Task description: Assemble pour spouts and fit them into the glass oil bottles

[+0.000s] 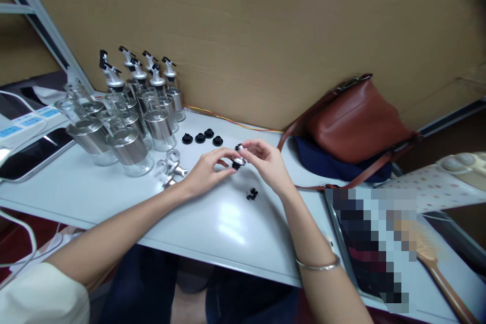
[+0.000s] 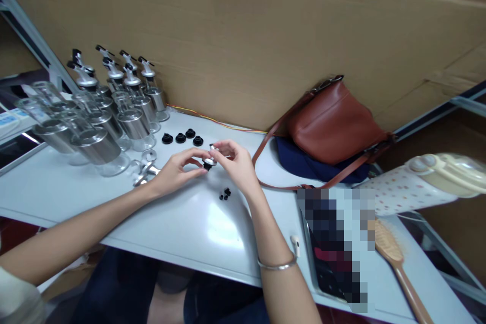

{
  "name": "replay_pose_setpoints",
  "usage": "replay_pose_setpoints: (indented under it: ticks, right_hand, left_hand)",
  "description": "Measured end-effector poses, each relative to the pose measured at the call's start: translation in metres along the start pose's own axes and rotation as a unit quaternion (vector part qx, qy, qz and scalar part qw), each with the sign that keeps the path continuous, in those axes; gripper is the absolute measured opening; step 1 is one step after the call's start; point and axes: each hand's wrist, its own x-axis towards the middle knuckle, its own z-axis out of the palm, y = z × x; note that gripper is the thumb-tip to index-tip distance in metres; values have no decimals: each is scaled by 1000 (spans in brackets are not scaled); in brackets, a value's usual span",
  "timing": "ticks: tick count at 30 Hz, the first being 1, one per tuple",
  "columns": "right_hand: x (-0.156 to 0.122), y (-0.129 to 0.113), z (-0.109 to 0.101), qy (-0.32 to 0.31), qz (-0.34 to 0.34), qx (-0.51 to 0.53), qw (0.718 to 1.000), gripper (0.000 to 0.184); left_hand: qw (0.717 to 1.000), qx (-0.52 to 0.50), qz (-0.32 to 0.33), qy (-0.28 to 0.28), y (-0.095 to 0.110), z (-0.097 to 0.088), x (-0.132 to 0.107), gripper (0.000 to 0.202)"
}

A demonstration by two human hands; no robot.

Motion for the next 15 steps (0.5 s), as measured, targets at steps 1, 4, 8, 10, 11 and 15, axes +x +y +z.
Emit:
replay_pose_setpoints:
  ticks: [1,4,8,10,11,15]
  right_hand:
    - [0,1,0,0,4,0,1000,25]
    - [0,3,0,6,5,11,1000,24]
    - [-2,3,4,6,-23,-1,1000,18]
    - [-2,3,4,2,-33,-15,999,17]
    - [-1,3,2,6,-35,-18,999,18]
    - [4,6,-19,102,-75,-144,981,22]
  left_hand:
    - [1000,8,5,-8,0,0,0,23]
    - [999,37,6,-9,1,0,-1,26]
    - [995,91,23,-26,1,-1,-2,31]
    - [992,114,42,-44,0,-1,-2,26]
    - [991,120,46,-49,-1,-1,-2,25]
    - [990,130,20,-55,-3,-2,-3,24]
